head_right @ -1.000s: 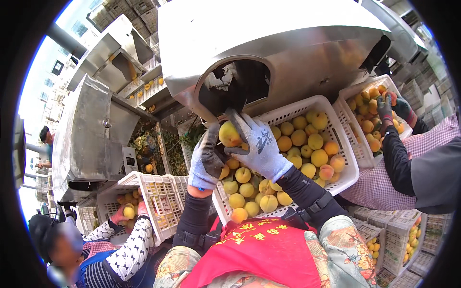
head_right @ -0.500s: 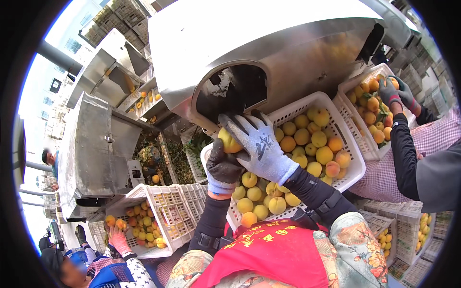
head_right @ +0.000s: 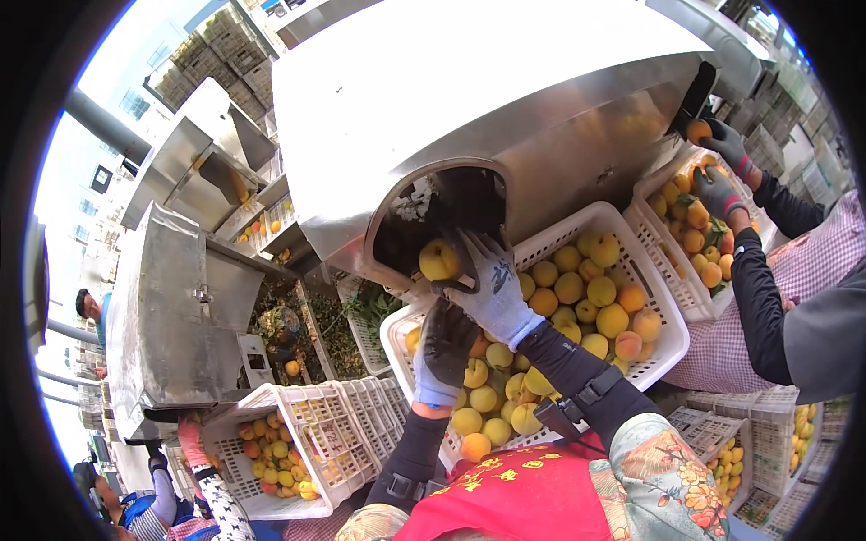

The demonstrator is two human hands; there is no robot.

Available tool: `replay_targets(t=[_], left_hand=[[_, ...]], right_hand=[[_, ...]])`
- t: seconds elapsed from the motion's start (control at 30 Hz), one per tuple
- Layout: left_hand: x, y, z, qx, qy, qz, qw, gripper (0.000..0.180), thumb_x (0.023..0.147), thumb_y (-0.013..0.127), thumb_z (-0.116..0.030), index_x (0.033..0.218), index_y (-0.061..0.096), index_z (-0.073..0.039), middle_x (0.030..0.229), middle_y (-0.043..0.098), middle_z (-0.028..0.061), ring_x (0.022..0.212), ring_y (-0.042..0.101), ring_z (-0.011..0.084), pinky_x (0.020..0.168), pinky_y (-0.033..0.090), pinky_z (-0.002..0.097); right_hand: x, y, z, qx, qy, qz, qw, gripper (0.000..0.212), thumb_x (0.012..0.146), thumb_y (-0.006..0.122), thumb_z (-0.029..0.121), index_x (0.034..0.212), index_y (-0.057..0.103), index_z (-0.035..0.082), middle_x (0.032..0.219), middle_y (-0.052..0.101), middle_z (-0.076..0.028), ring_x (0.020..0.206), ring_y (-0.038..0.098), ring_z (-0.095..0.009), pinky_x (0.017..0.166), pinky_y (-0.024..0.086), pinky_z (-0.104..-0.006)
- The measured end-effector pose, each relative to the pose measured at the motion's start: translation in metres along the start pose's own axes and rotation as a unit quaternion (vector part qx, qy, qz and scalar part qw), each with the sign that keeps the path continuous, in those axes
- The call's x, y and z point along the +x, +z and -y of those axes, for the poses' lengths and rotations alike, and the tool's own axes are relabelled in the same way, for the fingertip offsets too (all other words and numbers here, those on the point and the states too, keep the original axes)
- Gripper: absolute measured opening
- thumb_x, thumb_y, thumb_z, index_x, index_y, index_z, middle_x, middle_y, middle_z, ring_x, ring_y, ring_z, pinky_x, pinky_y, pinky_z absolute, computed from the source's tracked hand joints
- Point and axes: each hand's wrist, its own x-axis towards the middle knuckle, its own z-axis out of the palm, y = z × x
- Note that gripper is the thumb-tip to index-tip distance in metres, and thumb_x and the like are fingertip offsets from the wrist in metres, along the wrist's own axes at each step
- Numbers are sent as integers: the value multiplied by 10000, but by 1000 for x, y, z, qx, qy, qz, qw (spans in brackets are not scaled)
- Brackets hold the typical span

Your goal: The recorder is sorting peaches from a basket and feeding them into a machine or placing them in another container for processing.

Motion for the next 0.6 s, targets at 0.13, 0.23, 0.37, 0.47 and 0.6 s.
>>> replay_targets(t=[0.13,0.23,0.37,0.47,0.6], left_hand=[[-18,-27,35,146,-91,-69,983,492,920,591,-85,1374,426,7,1333,527,122,1167,548,191,993,447,295],[-24,-20,55,382,-72,-32,921,535,851,675,-134,1333,481,-7,1321,549,127,1103,587,221,898,480,303],[6,-10,56,804,42,137,578,605,761,681,-264,1326,510,-134,1259,560,156,1139,541,360,953,408,485],[26,-1,60,861,54,242,443,595,745,646,-241,1322,513,-176,1302,513,163,1225,461,381,996,350,549],[45,9,94,854,119,400,310,550,786,564,-182,1332,504,-194,1387,434,159,1285,391,389,1044,299,570]], right_hand=[[7,28,-34,4,-29,-47,998,811,696,776,329,1377,435,52,1272,539,-198,1199,489,-371,1072,324,-484],[51,53,-40,-4,-56,-36,998,775,741,735,304,1397,407,53,1340,484,-190,1236,447,-375,1062,342,-468],[43,32,-26,-27,-59,-85,994,746,792,686,320,1415,374,53,1384,449,-182,1249,440,-362,1074,331,-467],[-4,-13,-52,-5,-44,110,993,565,860,595,313,1380,467,133,1365,501,-123,1199,498,-319,1042,363,-447],[-62,-84,-157,-305,85,212,924,630,828,511,107,1441,370,147,1466,376,-120,1313,391,-323,1078,304,-471]])
